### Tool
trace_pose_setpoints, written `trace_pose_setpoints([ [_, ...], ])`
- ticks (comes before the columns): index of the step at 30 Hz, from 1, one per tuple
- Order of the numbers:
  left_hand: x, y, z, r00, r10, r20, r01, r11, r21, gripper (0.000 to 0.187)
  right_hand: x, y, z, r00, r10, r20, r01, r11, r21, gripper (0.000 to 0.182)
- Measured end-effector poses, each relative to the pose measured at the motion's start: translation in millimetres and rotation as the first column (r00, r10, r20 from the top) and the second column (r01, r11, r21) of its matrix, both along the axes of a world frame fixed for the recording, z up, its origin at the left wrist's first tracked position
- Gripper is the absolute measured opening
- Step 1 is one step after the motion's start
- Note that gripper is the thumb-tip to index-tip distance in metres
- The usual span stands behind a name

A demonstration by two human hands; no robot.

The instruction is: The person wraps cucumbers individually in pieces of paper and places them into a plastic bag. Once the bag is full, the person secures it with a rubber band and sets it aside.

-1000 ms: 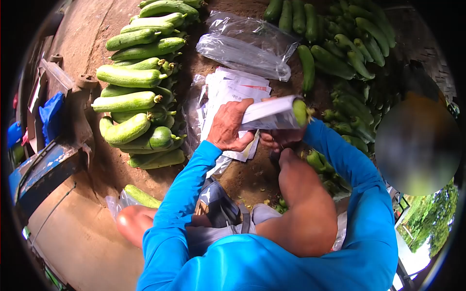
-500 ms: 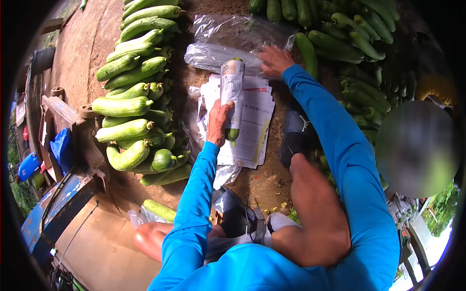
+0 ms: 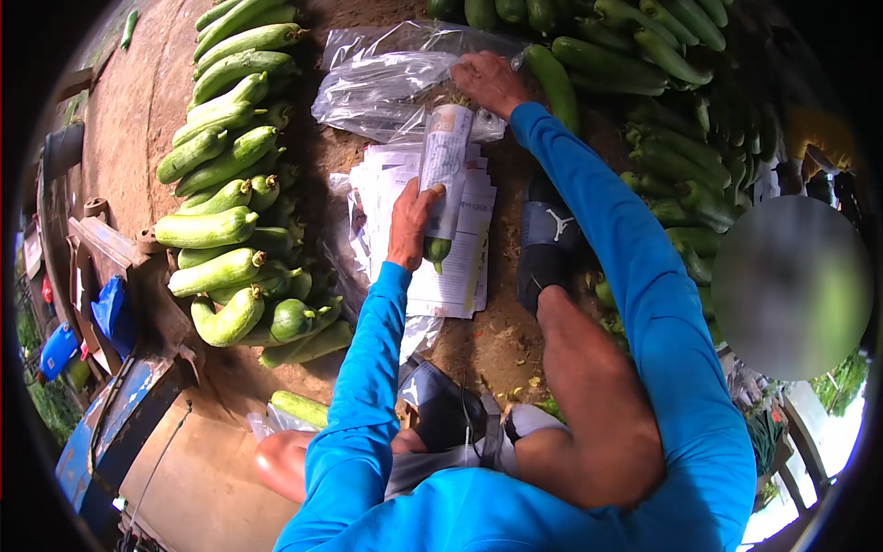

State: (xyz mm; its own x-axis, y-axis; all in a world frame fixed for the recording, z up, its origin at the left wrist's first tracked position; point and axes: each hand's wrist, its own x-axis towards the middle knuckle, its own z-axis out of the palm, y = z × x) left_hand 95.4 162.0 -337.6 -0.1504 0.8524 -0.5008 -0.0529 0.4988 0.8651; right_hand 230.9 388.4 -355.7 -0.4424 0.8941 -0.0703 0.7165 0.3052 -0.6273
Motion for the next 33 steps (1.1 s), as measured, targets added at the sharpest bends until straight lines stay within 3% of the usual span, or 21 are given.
trace_pose_setpoints([
  [1, -1, -3, -3, 1.000, -0.030, -0.003, 0.030, 0.999, 0.024, 0.037, 0, -9, 2, 1.000, -0.004, -0.002, 0.004, 1.000, -0.001, 0.031],
  [3, -5, -4, -16, 0.999, -0.032, -0.029, 0.033, 0.999, 0.026, 0.036, 1, -27, 6, 0.984, 0.129, -0.125, -0.092, 0.959, 0.267, 0.025],
  [5, -7, 1, -33, 0.936, 0.169, 0.309, -0.160, 0.986, -0.053, 0.038, 6, -45, 18, 0.984, 0.161, -0.077, -0.132, 0.947, 0.293, 0.023],
  [7, -6, 20, -16, 0.798, 0.258, 0.545, -0.187, 0.965, -0.183, 0.042, 9, -56, 26, 0.972, 0.236, -0.001, -0.211, 0.870, 0.445, 0.024],
  [10, 1, 48, -30, 0.740, 0.264, 0.619, -0.204, 0.965, -0.167, 0.053, 15, -62, 26, 0.956, 0.293, -0.004, -0.261, 0.855, 0.449, 0.026],
  [13, 10, 73, -45, 0.636, 0.171, 0.752, -0.088, 0.985, -0.150, 0.055, 26, -60, 22, 0.938, 0.345, -0.013, -0.301, 0.836, 0.459, 0.031],
  [15, 25, 83, -47, 0.591, 0.323, 0.739, -0.153, 0.945, -0.291, 0.051, 35, -64, 23, 0.965, 0.257, -0.045, -0.214, 0.877, 0.431, 0.037],
  [16, 31, 89, -48, 0.587, 0.361, 0.725, -0.170, 0.930, -0.326, 0.051, 42, -70, 23, 0.992, 0.125, -0.007, -0.115, 0.930, 0.348, 0.045],
  [17, 33, 92, -57, 0.585, 0.360, 0.727, -0.165, 0.930, -0.328, 0.051, 48, -75, 21, 0.993, 0.122, -0.003, -0.113, 0.931, 0.347, 0.045],
  [19, 37, 94, -73, 0.533, 0.199, 0.822, -0.045, 0.977, -0.207, 0.053, 65, -86, 3, 0.974, -0.194, -0.121, 0.210, 0.968, 0.139, 0.052],
  [20, 40, 94, -75, 0.529, 0.197, 0.826, -0.042, 0.978, -0.206, 0.053, 75, -89, -6, 0.959, -0.226, -0.170, 0.225, 0.974, -0.027, 0.062],
  [21, 44, 94, -76, 0.531, 0.197, 0.824, -0.029, 0.976, -0.214, 0.055, 82, -91, -19, 0.960, -0.229, -0.165, 0.228, 0.973, -0.025, 0.062],
  [23, 53, 89, -72, 0.530, 0.205, 0.823, -0.016, 0.973, -0.232, 0.057, 91, -93, -40, 0.804, -0.531, -0.268, 0.325, 0.770, -0.549, 0.068],
  [24, 61, 87, -63, 0.557, 0.214, 0.802, -0.021, 0.969, -0.245, 0.058, 89, -100, -35, 0.803, -0.525, -0.281, 0.291, 0.757, -0.585, 0.080],
  [26, 74, 89, -69, 0.575, 0.266, 0.774, -0.020, 0.950, -0.312, 0.060, 79, -111, -21, 0.786, -0.539, -0.302, 0.297, 0.758, -0.581, 0.085],
  [28, 87, 91, -71, 0.651, 0.252, 0.716, -0.072, 0.959, -0.273, 0.062, 76, -113, -28, 0.774, -0.537, -0.337, 0.279, 0.766, -0.580, 0.099],
  [30, 90, 94, -86, 0.702, 0.189, 0.687, -0.015, 0.968, -0.250, 0.061, 75, -115, -25, 0.769, -0.555, -0.316, 0.308, 0.756, -0.578, 0.098],
  [32, 91, 94, -95, 0.669, 0.182, 0.720, 0.037, 0.960, -0.277, 0.064, 71, -113, -25, 0.769, -0.567, -0.296, 0.356, 0.763, -0.539, 0.093],
  [33, 91, 87, -89, 0.690, 0.116, 0.714, 0.010, 0.985, -0.171, 0.065, 68, -107, -30, 0.787, -0.575, -0.225, 0.413, 0.761, -0.500, 0.089],
])
